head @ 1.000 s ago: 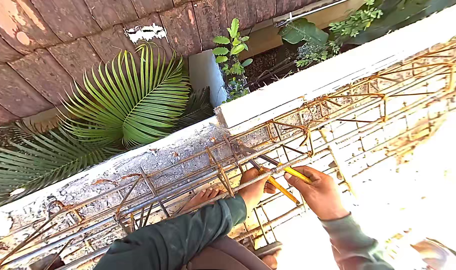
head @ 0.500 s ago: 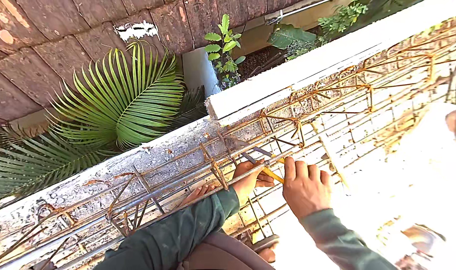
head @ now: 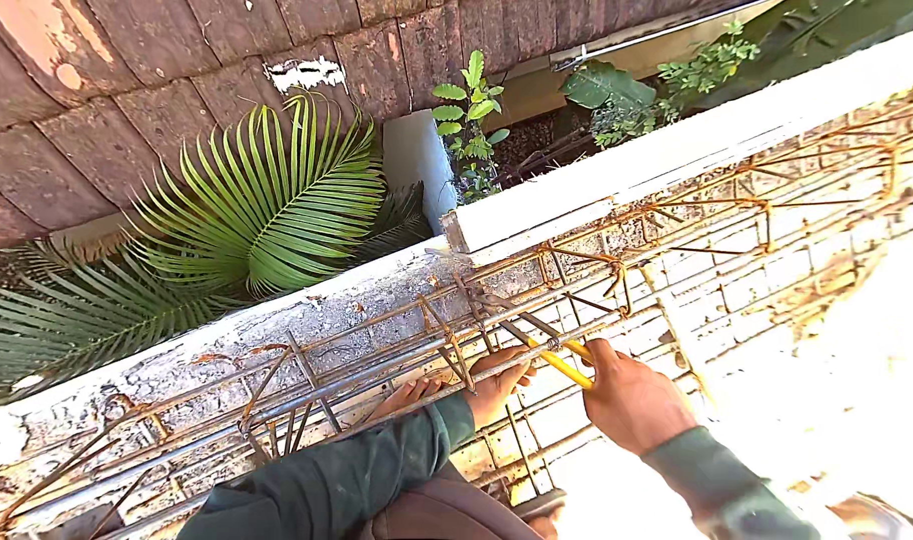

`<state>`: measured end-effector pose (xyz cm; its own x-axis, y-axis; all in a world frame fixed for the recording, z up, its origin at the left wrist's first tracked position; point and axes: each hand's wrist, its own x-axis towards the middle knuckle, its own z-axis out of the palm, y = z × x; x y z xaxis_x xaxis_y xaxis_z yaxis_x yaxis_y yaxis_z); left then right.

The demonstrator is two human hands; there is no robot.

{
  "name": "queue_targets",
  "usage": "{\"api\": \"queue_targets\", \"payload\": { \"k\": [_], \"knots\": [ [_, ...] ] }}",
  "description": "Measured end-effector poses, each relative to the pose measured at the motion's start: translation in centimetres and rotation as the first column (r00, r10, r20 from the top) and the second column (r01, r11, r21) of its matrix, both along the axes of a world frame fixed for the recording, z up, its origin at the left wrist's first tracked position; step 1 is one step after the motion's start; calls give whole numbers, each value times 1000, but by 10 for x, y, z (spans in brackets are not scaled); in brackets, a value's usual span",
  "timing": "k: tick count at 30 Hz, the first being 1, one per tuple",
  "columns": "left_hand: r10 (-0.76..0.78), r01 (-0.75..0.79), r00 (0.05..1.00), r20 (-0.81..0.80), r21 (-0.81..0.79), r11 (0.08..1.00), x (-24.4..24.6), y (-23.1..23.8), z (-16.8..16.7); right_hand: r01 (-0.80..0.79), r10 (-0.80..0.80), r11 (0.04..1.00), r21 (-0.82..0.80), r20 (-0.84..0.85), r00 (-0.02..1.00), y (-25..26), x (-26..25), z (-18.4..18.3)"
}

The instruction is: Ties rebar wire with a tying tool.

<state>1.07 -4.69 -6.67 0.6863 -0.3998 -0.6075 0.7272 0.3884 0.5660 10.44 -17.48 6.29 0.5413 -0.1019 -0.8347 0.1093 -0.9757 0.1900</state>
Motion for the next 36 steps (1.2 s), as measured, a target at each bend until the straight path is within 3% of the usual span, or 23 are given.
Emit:
{"api": "queue_targets", "payload": {
  "k": [6,10,13,16,21,23,25,27,28,29,31,34,36],
  "knots": [
    [-16,10,998,-67,-78,997,13,0,8,357,-261,882,307,-312,914,-60,37,-53],
    [-9,-7,995,-101,-156,988,25,-14,17,626,-439,756,192,-561,702,-57,64,-55],
    [20,-43,988,-151,-156,987,34,-30,19,691,-475,706,156,-620,625,-55,75,-57],
    [122,-153,957,-265,-99,983,52,-46,20,713,-510,689,130,-612,604,-52,82,-49],
    [234,-270,927,-293,-87,959,62,-54,20,737,-496,660,146,-652,573,-49,90,-43],
    [259,-290,922,-287,-71,954,61,-54,21,727,-521,657,201,-576,630,-46,85,-36],
    [306,-329,922,-238,-59,943,58,-60,16,626,-486,683,376,-406,774,-63,75,-38],
    [375,-388,912,-169,-52,920,52,-71,1,357,-358,787,503,-98,928,-87,57,-42],
    [360,-373,910,-207,-29,927,56,-68,7,206,-278,828,522,63,959,-92,45,-41],
    [340,-353,904,-261,-5,936,60,-64,15,50,-201,850,524,235,951,-92,30,-41],
    [311,-320,896,-316,26,947,65,-61,25,-229,-66,871,435,564,823,-83,0,-48],
    [285,-283,918,-275,49,958,64,-59,28,-350,36,915,203,822,569,-64,-14,-66],
    [265,-263,928,-261,42,964,62,-55,27,-373,60,917,139,878,475,-59,-12,-76]
  ]
}}
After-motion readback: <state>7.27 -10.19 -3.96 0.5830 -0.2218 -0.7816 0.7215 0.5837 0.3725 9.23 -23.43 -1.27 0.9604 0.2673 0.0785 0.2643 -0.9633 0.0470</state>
